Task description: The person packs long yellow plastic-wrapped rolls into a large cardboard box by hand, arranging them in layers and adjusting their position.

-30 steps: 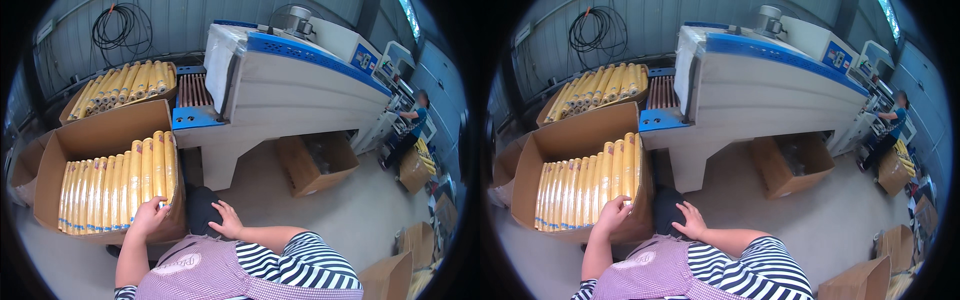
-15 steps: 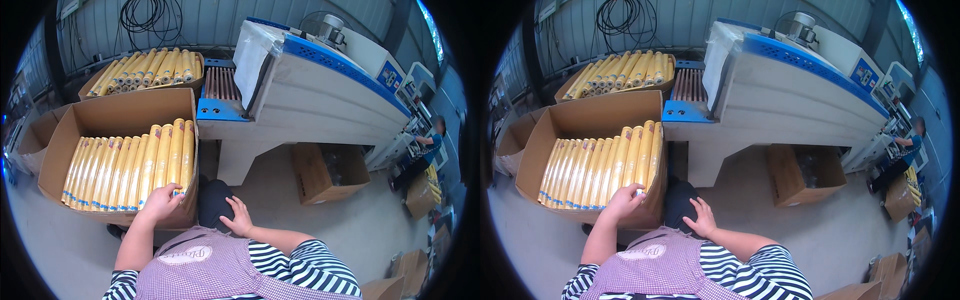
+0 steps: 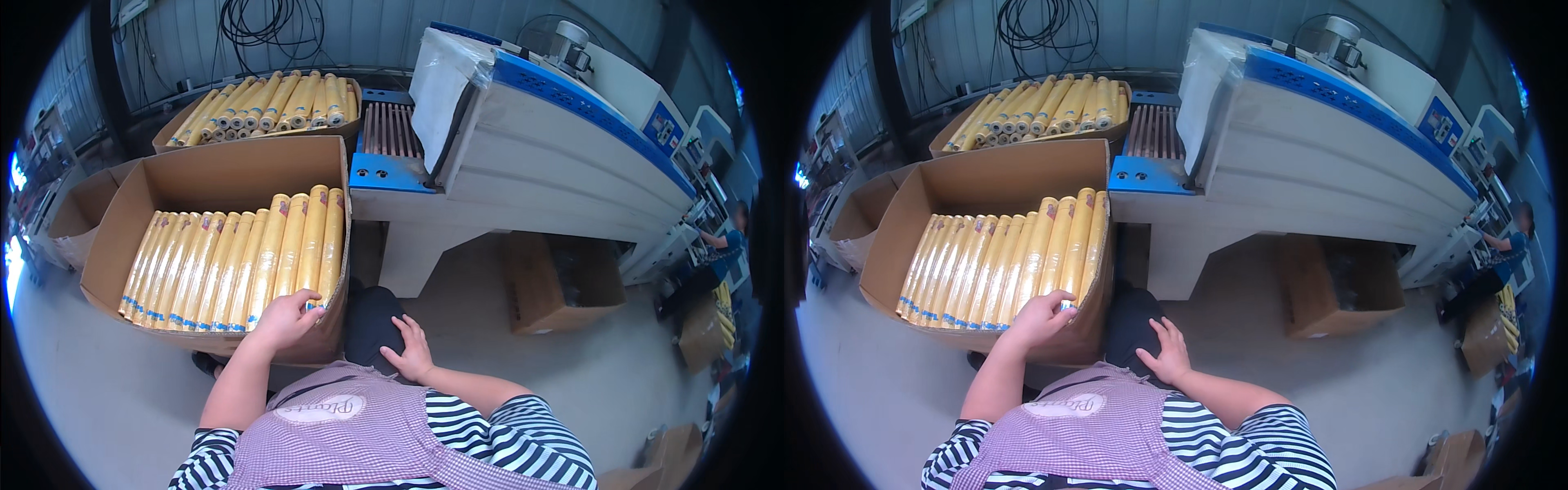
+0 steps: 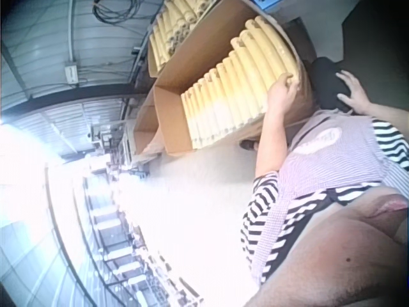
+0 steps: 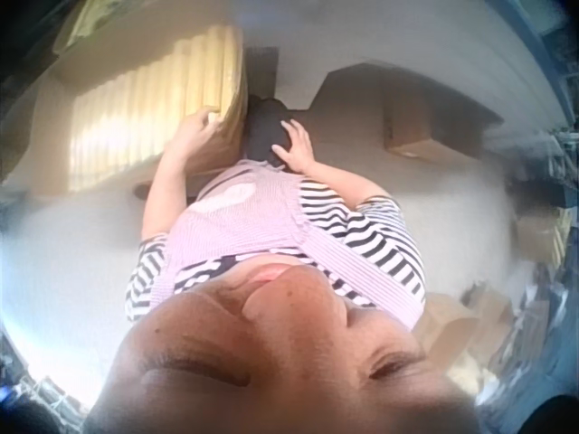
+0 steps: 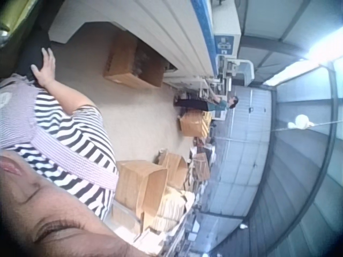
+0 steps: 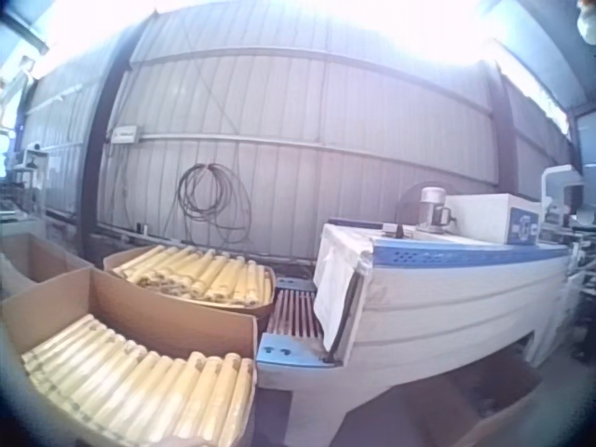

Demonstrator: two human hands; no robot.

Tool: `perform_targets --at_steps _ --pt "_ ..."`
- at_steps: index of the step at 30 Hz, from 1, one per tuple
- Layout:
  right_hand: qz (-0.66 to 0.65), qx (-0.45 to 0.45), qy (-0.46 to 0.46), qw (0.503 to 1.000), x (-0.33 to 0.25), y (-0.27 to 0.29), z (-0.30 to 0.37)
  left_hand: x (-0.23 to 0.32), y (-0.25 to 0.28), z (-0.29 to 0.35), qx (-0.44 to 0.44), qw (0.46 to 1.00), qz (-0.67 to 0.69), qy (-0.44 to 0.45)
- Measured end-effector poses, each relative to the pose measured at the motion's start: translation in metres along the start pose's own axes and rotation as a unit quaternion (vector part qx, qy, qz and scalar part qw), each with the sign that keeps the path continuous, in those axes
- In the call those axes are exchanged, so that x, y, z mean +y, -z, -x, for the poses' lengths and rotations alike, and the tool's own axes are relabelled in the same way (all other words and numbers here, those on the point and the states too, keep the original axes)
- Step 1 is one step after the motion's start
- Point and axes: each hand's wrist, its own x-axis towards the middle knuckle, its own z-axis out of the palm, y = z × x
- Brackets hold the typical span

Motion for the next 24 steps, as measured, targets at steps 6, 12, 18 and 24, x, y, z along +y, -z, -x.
perform_targets --at_steps 6,12,18,24 --pt "-0.003 -0.023 -0.012 1.0 0.004 0.001 0.0 0.001 -0.001 0.0 0.0 1.0 -0.002 0.006" --pt "-0.009 -0.018 -0.012 1.0 0.003 0.001 0.0 0.001 -0.001 -0.003 0.011 1.0 0.008 0.004" --pt "0.003 0.0 -0.007 1.0 0.002 0.002 0.0 -0.022 0.039 0.003 0.275 0.916 0.206 -0.208" --pt "-0.022 0.007 0.027 0.999 0.001 -0.003 -0.004 0.132 0.139 0.078 0.244 0.752 0.027 -0.612"
